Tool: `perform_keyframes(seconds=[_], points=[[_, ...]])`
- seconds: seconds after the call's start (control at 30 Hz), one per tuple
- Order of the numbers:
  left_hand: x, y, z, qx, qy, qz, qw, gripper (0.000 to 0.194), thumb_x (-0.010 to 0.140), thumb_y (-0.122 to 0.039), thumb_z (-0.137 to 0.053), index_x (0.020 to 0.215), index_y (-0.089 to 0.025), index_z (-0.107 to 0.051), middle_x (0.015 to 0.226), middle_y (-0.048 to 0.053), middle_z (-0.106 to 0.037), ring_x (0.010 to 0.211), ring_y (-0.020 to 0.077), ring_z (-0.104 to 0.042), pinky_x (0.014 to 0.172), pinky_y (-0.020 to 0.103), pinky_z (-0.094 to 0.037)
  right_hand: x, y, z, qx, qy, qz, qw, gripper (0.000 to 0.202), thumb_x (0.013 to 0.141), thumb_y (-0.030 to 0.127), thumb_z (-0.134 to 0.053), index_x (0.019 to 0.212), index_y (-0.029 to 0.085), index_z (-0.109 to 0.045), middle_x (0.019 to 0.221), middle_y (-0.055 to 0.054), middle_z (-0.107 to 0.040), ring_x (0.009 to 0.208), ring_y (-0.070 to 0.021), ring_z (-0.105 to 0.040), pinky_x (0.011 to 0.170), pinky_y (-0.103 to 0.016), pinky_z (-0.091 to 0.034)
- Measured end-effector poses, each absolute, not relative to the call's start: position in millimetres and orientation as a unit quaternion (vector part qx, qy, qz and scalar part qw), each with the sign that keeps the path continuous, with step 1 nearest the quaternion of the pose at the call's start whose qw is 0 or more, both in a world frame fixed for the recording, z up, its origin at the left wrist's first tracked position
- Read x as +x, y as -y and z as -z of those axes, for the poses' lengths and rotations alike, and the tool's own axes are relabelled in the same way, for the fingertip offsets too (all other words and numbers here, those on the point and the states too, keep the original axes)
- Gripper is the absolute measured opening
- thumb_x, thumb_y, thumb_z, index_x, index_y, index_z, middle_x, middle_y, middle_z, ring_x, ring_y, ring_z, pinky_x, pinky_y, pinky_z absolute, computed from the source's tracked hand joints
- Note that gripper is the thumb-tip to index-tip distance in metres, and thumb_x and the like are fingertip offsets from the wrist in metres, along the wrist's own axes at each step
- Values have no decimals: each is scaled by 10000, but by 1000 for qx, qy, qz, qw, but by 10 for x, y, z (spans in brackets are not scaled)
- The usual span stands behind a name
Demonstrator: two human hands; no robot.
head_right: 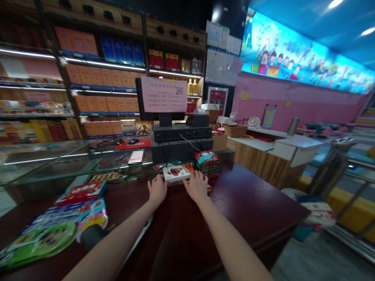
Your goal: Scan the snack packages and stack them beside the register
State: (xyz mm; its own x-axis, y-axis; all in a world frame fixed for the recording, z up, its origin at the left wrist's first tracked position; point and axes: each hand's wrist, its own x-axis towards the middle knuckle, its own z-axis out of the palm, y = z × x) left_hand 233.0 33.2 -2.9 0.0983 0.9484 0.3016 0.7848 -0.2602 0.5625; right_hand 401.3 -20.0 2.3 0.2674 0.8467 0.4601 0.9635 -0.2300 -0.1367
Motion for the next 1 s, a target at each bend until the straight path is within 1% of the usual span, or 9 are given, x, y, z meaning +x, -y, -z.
perform_keyframes(seconds=[0.07, 0.17, 0.37, 0.47, 0.53, 0.67, 0.87, 1.0], points=[[2348, -312, 16, 734, -590, -313, 122, 206, 929, -231, -490, 1128, -178, -510, 1262, 147, -651, 1328, 277, -492, 1178, 583, -188, 3999, 203, -20, -769, 585, 154, 205, 554, 959, 449, -464, 1385, 100, -529, 1489, -231, -480, 1352, -355, -409, 1045, -519, -292], [2382, -289, -1, 737, -588, -314, 111, 211, 931, -242, -491, 1130, -178, -521, 1248, 134, -661, 1312, 274, -503, 1180, 566, -192, 3972, 221, -3, -752, 600, 168, 216, 542, 964, 419, -469, 1411, 116, -502, 1494, -201, -486, 1366, -343, -396, 1064, -513, -287], [2401, -257, -10, 728, -600, -323, 73, 337, 913, -231, -500, 1246, -179, -495, 1299, 135, -611, 1287, 282, -496, 1124, 484, -295, 3936, 264, 59, -720, 635, 183, 211, 517, 961, 418, -498, 1403, 149, -512, 1464, -157, -532, 1393, -328, -365, 1113, -545, -240], [2366, -217, -11, 742, -586, -322, 45, 395, 895, -189, -500, 1290, -191, -485, 1300, 120, -592, 1240, 274, -502, 1089, 437, -324, 3937, 276, 73, -718, 642, 181, 200, 497, 966, 421, -492, 1400, 182, -522, 1465, -144, -535, 1396, -332, -361, 1119, -570, -228], [2338, -186, -14, 757, -571, -315, 34, 411, 878, -154, -501, 1285, -210, -499, 1283, 102, -599, 1215, 267, -504, 1067, 422, -336, 3935, 279, 72, -718, 645, 178, 193, 489, 969, 426, -486, 1397, 195, -530, 1466, -140, -535, 1401, -334, -356, 1125, -580, -215], [2304, -144, -26, 778, -552, -300, 30, 377, 880, -129, -481, 1241, -222, -535, 1250, 80, -633, 1197, 252, -510, 1055, 404, -337, 3915, 271, 49, -727, 642, 166, 181, 514, 969, 443, -487, 1413, 186, -517, 1482, -153, -515, 1415, -337, -339, 1136, -588, -194], [2305, -159, -25, 782, -550, -291, 43, 415, 891, -120, -459, 1294, -196, -519, 1223, 92, -655, 1208, 250, -513, 1075, 405, -325, 3902, 218, 17, -739, 638, 142, 163, 568, 967, 462, -477, 1450, 163, -471, 1525, -171, -458, 1438, -335, -308, 1139, -601, -180], [2306, -177, -4, 783, -547, -290, 52, 437, 881, -98, -456, 1302, -195, -515, 1227, 96, -653, 1219, 240, -514, 1082, 401, -323, 3921, 184, 22, -743, 636, 140, 157, 571, 969, 462, -467, 1455, 163, -467, 1532, -169, -449, 1441, -339, -303, 1142, -603, -176]])
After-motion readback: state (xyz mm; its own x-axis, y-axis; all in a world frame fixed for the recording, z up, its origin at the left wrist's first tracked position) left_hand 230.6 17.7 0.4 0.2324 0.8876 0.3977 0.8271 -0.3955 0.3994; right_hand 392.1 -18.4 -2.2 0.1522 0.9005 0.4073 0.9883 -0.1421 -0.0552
